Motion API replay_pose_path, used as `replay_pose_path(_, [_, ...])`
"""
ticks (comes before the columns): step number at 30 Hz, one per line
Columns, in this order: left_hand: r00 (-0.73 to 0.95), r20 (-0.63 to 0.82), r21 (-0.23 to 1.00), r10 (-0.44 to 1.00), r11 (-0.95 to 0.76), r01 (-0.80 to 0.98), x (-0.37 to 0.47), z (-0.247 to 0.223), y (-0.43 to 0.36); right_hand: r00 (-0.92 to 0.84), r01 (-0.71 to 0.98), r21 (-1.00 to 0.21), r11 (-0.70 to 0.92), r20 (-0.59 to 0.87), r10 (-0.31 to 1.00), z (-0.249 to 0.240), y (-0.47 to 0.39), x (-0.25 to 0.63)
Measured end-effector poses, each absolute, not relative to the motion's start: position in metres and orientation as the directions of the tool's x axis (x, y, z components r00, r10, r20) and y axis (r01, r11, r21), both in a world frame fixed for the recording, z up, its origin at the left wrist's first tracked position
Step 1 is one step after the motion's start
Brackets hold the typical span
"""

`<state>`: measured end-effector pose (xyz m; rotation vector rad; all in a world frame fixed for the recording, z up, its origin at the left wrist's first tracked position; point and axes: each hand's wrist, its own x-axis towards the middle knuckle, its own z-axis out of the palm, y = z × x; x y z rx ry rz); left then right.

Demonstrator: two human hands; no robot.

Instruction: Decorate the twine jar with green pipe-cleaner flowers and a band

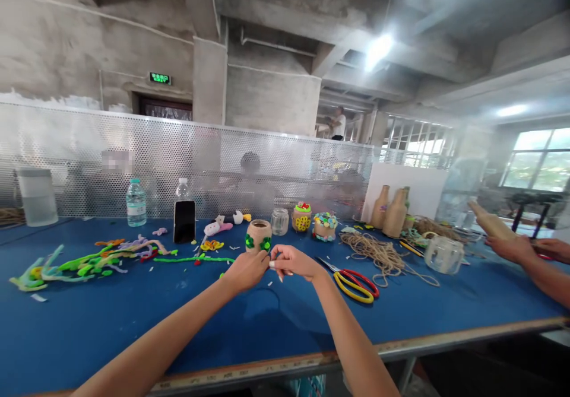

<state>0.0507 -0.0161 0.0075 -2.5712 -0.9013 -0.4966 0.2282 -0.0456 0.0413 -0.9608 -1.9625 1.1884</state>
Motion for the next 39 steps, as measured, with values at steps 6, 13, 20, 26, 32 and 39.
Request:
replay_pose_path(6, [0.622, 0.518, -0.166, 0.588, -0.644, 0.747, 0.033, 0.011, -0.006, -0.415, 0.175, -0.919, 0.352, 0.256, 0.873, 0.032, -0.036, 0.215])
replay_pose_path(13, [0.623, 0.58, -0.169, 0.525, -0.67, 0.723, 0.028, 0.006, -0.013, -0.321, 0.163, -0.933, 0.321, 0.257, 0.911, 0.021, -0.032, 0.203])
replay_pose_path(20, [0.499, 0.727, -0.094, 0.473, -0.651, 0.753, 0.034, 0.005, -0.026, -0.32, 0.049, -0.966, 0.255, 0.227, 0.92, 0.014, -0.025, 0.207])
replay_pose_path(26, [0.502, 0.734, -0.077, 0.457, -0.679, 0.73, 0.036, -0.002, -0.027, -0.357, -0.004, -0.981, 0.196, 0.185, 0.916, 0.011, -0.027, 0.203])
replay_pose_path(32, [0.49, 0.739, -0.053, 0.462, -0.685, 0.726, 0.036, -0.004, -0.023, -0.325, -0.033, -0.987, 0.156, 0.158, 0.932, 0.01, -0.027, 0.201])
replay_pose_path(39, [0.491, 0.754, -0.005, 0.437, -0.743, 0.669, 0.038, -0.007, -0.025, -0.247, -0.069, -0.981, 0.184, 0.195, 0.949, 0.008, -0.026, 0.197])
